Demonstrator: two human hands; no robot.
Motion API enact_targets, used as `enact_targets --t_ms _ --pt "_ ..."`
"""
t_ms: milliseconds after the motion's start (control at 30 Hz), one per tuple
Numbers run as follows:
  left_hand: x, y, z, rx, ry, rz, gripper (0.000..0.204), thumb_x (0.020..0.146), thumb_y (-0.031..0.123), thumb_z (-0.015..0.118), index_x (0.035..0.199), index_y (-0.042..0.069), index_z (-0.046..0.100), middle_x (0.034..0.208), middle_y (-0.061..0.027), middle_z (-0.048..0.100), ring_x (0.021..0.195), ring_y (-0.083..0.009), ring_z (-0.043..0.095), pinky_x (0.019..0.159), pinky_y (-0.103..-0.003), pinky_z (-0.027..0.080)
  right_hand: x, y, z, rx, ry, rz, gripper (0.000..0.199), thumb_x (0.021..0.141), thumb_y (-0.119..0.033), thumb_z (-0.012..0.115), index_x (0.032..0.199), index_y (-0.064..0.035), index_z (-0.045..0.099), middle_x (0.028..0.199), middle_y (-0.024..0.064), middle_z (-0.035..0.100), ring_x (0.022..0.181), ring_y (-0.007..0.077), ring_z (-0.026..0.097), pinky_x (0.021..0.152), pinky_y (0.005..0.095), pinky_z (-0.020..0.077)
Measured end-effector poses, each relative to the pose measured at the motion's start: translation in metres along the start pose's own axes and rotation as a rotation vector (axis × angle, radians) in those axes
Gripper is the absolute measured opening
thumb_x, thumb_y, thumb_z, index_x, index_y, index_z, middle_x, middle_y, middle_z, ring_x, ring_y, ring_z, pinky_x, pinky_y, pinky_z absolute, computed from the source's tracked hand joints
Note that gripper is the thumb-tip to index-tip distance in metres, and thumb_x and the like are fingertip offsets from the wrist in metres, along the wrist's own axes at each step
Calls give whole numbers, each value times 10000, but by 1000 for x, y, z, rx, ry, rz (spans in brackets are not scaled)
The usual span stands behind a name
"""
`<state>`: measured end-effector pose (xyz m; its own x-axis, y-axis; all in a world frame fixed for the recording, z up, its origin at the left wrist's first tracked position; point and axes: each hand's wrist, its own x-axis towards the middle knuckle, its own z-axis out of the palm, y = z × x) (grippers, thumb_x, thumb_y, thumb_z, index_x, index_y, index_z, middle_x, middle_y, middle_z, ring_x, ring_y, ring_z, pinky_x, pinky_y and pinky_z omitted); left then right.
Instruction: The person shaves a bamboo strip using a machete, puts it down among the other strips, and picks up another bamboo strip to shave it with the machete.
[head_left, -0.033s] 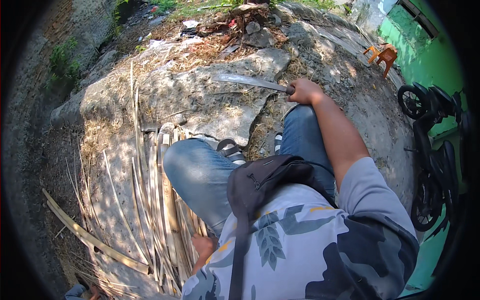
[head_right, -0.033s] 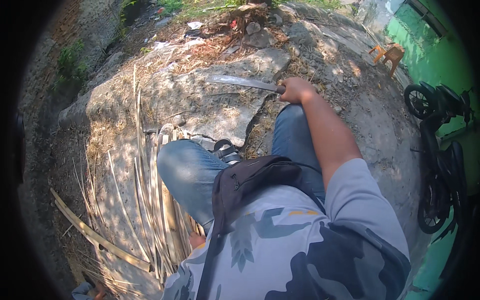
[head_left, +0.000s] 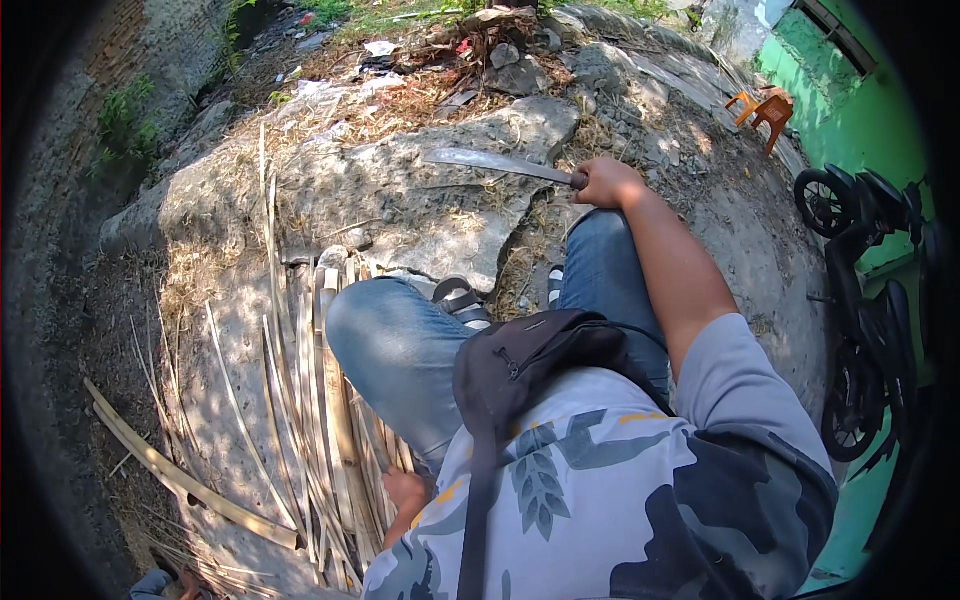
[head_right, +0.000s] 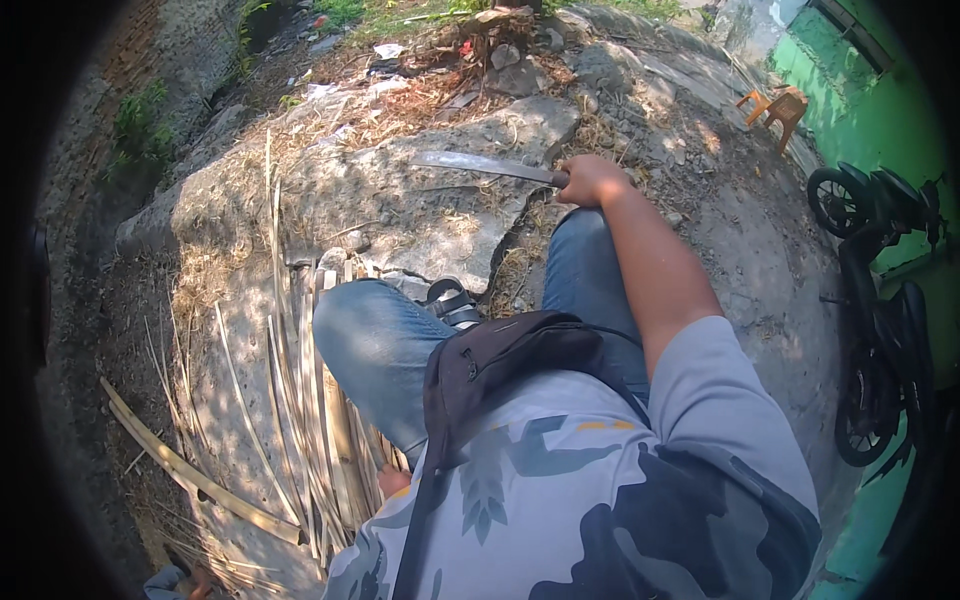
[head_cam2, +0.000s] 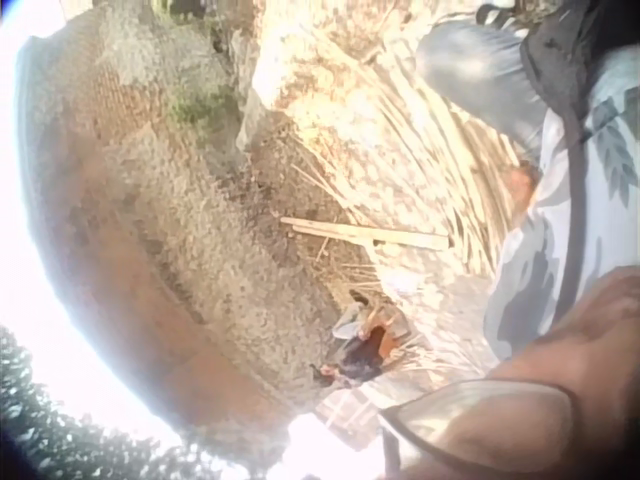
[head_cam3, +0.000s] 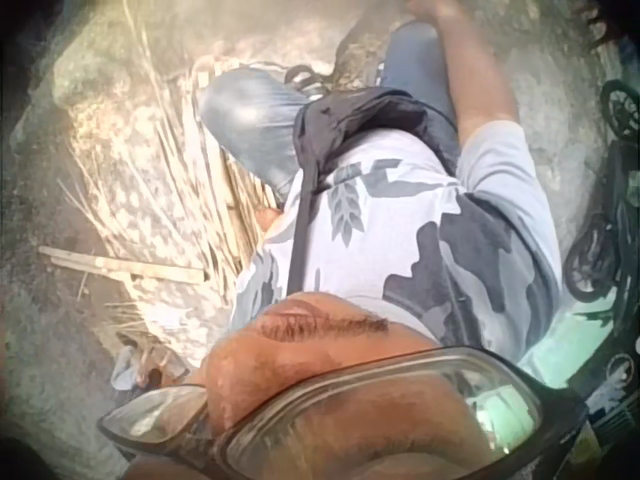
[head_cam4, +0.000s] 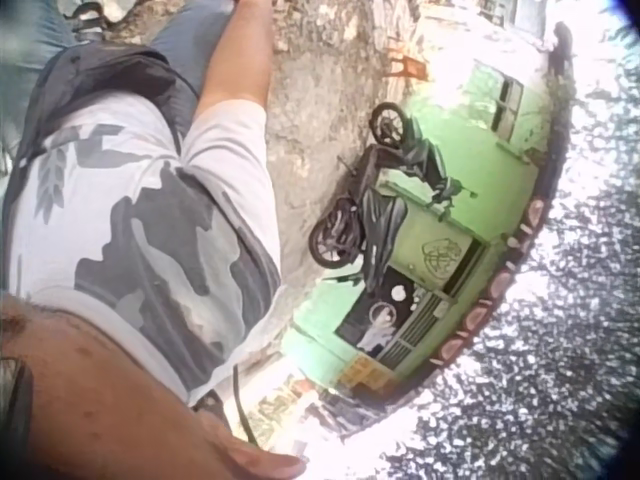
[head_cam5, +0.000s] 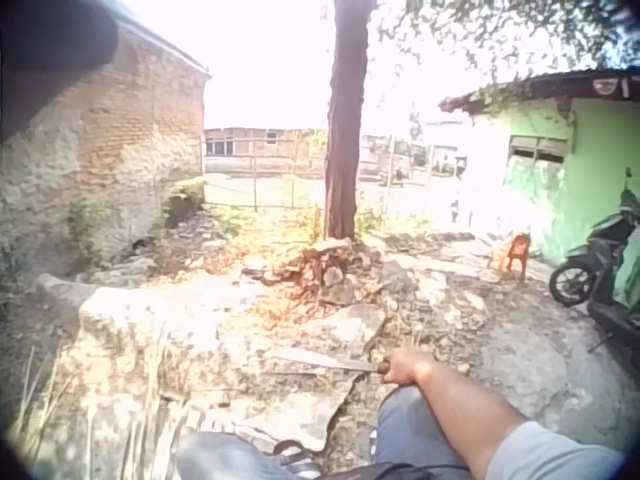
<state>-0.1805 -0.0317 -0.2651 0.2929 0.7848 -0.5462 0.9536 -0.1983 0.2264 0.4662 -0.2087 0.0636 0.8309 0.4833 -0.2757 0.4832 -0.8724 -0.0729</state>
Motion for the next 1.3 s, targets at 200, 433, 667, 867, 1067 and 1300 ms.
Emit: enact_targets --t_ms 200,433,667,867,1067,1300 --pt "-18 18 9 216 -75 -13 701 837 286 685 1426 1 431 1362 -216 459 1353 -389 421 974 -516 485 0 0 1 0 -35 25 539 752 -443 832 1195 -155 726 1129 130 742 1066 323 700 907 440 543" --pt "-24 26 13 283 24 -306 954 794 373 751 1516 -52 296 1564 -198 273 1467 -355 280 1055 -512 460 1 0 1 -16 -37 -1 499 759 -441 823 1148 -142 733 1102 128 745 1042 327 703 893 447 541" --pt "-6 6 29 164 -135 -335 1054 804 345 763 1571 -49 158 1545 -207 267 1496 -372 248 1114 -563 408 1 -2 -1 5 -37 10 489 753 -432 823 1122 -123 732 1086 130 747 1035 328 704 891 446 539" --pt "3 13 49 241 -25 -466 1060 807 333 772 1593 15 137 1541 -224 288 1495 -379 260 1149 -570 359 2 -3 0 -13 -70 26 493 756 -416 814 1176 -170 735 1149 104 740 1099 302 694 930 446 538" --pt "-1 1 27 125 -41 -329 715 827 247 739 1410 22 393 1407 -231 456 1352 -412 453 1083 -552 420 1 -4 1 -19 -38 -7 498 748 -443 817 1132 -134 737 1091 127 748 1039 325 705 901 445 544" --pt "-10 2 -4 88 -165 -243 493 894 294 691 1232 -38 552 1287 -285 576 1215 -461 580 1016 -527 481 5 0 9 -43 0 -24 490 737 -432 823 1119 -134 749 1067 134 750 1017 331 709 876 457 551"
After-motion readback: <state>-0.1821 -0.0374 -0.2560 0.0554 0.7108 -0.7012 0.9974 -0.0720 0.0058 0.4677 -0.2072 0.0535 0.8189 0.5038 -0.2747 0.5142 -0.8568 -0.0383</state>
